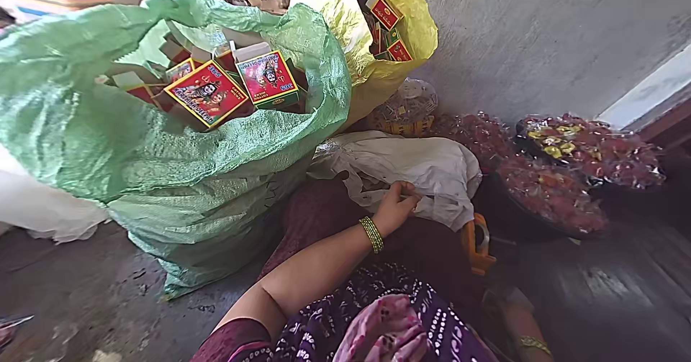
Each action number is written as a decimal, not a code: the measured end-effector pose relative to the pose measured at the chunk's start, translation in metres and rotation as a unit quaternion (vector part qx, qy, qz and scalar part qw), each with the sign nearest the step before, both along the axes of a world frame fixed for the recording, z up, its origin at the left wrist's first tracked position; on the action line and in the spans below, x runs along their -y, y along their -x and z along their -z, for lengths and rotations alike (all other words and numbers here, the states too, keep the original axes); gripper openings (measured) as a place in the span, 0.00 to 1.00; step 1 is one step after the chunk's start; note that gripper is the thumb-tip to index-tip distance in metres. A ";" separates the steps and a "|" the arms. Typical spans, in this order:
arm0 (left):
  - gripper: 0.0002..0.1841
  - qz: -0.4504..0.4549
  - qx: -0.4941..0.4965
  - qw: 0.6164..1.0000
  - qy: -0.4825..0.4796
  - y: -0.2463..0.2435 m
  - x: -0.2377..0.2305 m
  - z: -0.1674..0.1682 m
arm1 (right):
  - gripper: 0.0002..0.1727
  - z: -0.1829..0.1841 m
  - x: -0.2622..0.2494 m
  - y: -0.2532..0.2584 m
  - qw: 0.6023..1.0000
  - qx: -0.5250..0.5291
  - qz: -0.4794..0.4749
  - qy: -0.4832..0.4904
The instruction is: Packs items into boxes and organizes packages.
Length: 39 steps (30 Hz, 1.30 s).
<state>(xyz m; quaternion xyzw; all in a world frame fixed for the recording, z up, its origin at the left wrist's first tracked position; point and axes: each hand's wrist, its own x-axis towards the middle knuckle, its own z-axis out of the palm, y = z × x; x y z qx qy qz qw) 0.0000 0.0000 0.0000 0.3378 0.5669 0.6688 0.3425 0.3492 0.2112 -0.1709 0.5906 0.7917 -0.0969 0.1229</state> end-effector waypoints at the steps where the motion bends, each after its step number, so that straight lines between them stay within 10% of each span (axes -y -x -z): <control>1: 0.21 0.002 -0.001 1.000 0.004 0.000 -0.001 0.000 | 0.24 -0.013 0.002 0.003 0.999 -0.011 0.023 -0.044; 8: 0.29 0.131 -0.044 0.989 0.057 -0.011 -0.003 0.005 | 0.19 -0.170 0.068 0.076 0.914 -0.315 -0.061 -0.248; 13: 0.60 0.246 0.015 0.968 -0.034 -0.026 0.001 0.009 | 0.20 -0.185 0.143 0.149 0.781 -0.455 -0.336 -0.265; 16: 0.53 0.221 0.079 0.967 -0.096 -0.023 0.013 0.004 | 0.27 -0.181 0.157 0.178 0.726 -0.506 -0.439 -0.159; 23: 0.27 0.278 0.207 0.922 -0.174 0.000 0.037 -0.015 | 0.46 -0.188 0.144 0.199 0.706 -0.515 -0.446 -0.194; 33: 0.18 0.392 0.060 0.917 -0.043 -0.010 0.022 -0.008 | 0.27 -0.189 0.113 0.184 0.757 -0.448 -0.470 -0.074; 39: 0.21 0.278 0.094 0.956 -0.017 -0.007 0.025 -0.017 | 0.24 -0.193 0.100 0.167 0.743 -0.490 -0.446 -0.099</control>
